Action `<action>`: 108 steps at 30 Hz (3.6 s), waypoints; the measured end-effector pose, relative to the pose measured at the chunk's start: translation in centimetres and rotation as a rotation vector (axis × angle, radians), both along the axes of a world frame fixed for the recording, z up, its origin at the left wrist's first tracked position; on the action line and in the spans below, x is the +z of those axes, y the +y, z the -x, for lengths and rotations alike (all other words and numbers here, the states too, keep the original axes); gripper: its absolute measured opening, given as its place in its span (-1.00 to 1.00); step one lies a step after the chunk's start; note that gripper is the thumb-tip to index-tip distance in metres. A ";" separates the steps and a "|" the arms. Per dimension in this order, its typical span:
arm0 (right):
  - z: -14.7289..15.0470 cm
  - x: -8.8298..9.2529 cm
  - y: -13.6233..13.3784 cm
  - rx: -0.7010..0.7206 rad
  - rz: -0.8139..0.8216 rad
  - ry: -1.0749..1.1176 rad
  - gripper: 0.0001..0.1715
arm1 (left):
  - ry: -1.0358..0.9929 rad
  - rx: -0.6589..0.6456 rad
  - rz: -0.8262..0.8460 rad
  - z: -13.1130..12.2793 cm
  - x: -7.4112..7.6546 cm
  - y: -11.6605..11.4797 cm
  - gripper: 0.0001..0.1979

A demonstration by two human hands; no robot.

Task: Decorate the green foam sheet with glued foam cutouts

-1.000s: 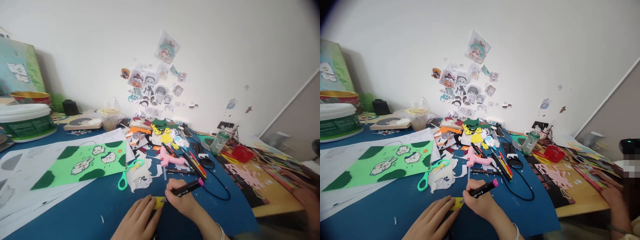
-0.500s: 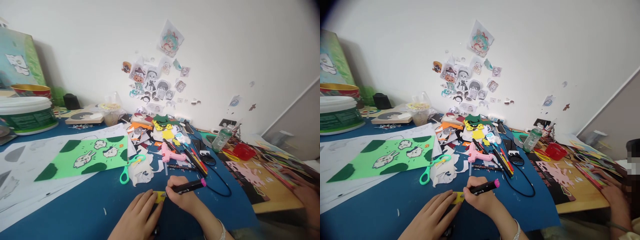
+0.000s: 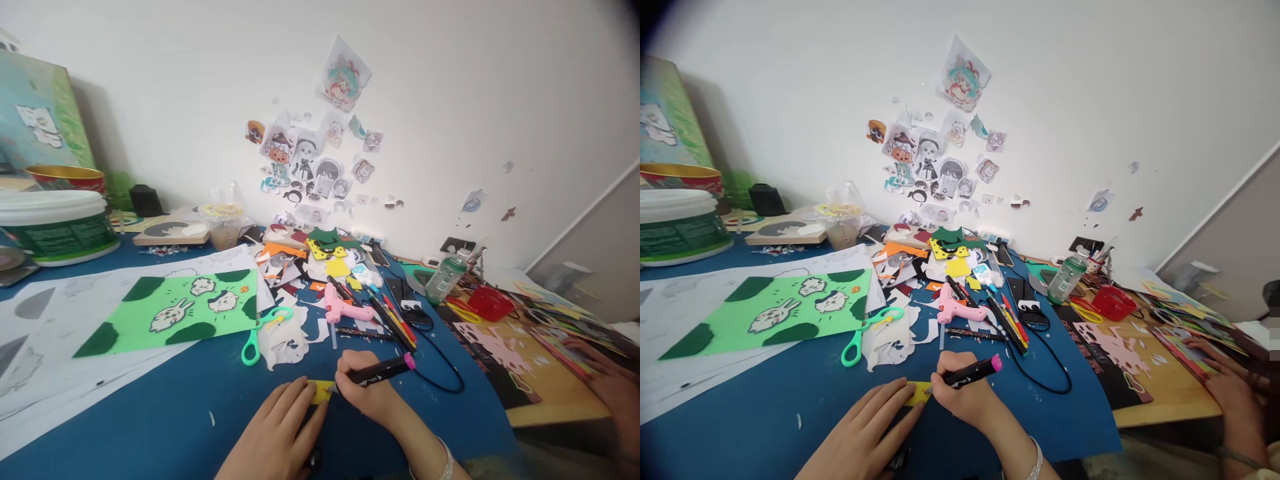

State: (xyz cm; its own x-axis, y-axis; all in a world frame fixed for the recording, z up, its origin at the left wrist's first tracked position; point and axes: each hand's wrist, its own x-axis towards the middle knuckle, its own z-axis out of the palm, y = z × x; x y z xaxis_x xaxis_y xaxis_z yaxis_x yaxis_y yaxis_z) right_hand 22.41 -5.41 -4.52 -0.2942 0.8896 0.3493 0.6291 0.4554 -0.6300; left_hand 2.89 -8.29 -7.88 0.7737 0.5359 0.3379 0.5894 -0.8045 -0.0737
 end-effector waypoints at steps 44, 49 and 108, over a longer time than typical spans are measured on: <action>-0.2 -0.6 0.4 0.015 0.036 0.042 -0.78 | -0.034 -0.021 -0.011 0.0 -0.1 0.1 -0.38; 0.0 -0.2 0.4 -0.007 0.042 0.004 -0.78 | -0.031 -0.021 -0.007 0.0 0.0 0.1 -0.37; -0.3 -1.7 0.2 0.059 -0.181 -0.058 -0.80 | -0.005 -0.018 0.080 -0.2 0.3 0.0 -0.36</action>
State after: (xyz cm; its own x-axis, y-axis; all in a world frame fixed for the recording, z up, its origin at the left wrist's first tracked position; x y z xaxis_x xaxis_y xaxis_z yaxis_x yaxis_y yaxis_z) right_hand 22.66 -5.17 -6.21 -0.3686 0.7946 0.4825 0.6308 0.5950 -0.4980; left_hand 3.08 -8.25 -7.60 0.7819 0.5472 0.2985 0.5750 -0.8181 -0.0063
